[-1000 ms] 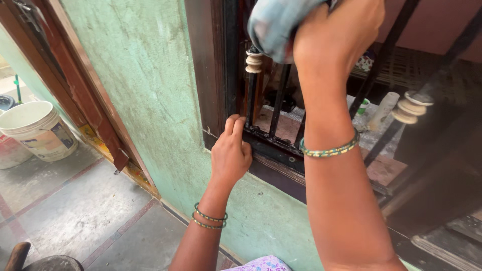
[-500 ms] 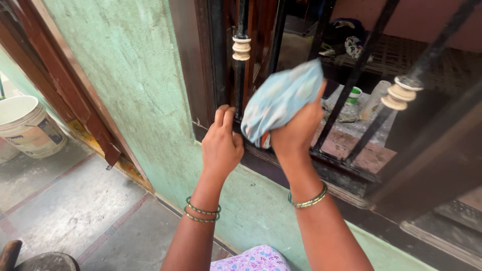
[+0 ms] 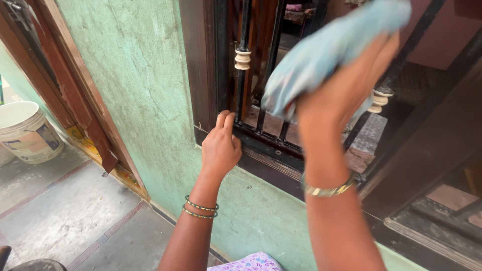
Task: The person is cleaning a metal window grill using a blue cloth. They wipe the vertical bars and horizontal frame of the grill, moving the cloth back and forth to remove dust or dirt. The person is sitting on the floor during the task.
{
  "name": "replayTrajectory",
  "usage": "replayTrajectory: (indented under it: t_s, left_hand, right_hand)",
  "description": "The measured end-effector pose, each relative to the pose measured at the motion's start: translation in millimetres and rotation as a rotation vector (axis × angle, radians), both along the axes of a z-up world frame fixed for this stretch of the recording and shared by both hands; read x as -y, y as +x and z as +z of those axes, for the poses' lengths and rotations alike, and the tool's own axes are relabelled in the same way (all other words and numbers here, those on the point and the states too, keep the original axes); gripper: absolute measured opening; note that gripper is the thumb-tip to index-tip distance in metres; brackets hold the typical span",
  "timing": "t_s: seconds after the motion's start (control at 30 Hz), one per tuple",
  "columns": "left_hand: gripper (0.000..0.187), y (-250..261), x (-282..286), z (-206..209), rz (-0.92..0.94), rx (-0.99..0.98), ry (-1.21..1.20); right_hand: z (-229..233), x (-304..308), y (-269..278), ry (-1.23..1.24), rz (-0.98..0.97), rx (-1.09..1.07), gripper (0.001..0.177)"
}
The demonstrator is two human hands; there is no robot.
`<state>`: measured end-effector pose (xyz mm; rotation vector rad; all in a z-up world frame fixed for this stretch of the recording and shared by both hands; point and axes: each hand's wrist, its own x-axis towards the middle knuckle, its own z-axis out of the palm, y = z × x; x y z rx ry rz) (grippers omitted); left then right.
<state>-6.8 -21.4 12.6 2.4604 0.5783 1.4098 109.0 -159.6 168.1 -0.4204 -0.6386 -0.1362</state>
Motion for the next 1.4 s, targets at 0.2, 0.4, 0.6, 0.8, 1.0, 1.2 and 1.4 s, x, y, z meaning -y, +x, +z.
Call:
replayTrajectory:
  t_s: [0.2, 0.4, 0.6, 0.8, 1.0, 1.2, 1.4]
  left_hand:
    - [0.052, 7, -2, -4, -0.008, 0.05, -0.025]
    - [0.048, 17, -6, -7, -0.018, 0.125, 0.005]
    - [0.049, 10, -2, -7, -0.001, 0.068, 0.004]
    - [0.05, 1, 3, 4, 0.034, -0.062, -0.023]
    - [0.052, -1, 4, 0, 0.013, -0.019, 0.003]
    - [0.052, 2, 7, 0, -0.009, 0.027, -0.025]
    - [0.048, 7, 4, 0, -0.016, 0.065, -0.031]
  right_hand:
    - [32, -6, 42, -0.612, -1.118, 0.517, 0.027]
    - [-18, -5, 23, -0.398, -0.628, 0.366, 0.035]
    - [-80, 9, 11, -0.71, -1.014, 0.515, 0.057]
    - [-109, 28, -3, -0.96, -0.834, 0.375, 0.074]
    - [-135, 43, -46, -0.754, -0.957, 0.539, 0.076]
    - [-79, 8, -38, -0.721, -1.059, 0.642, 0.075]
    - [24, -60, 9, -0.601, -0.976, 0.447, 0.055]
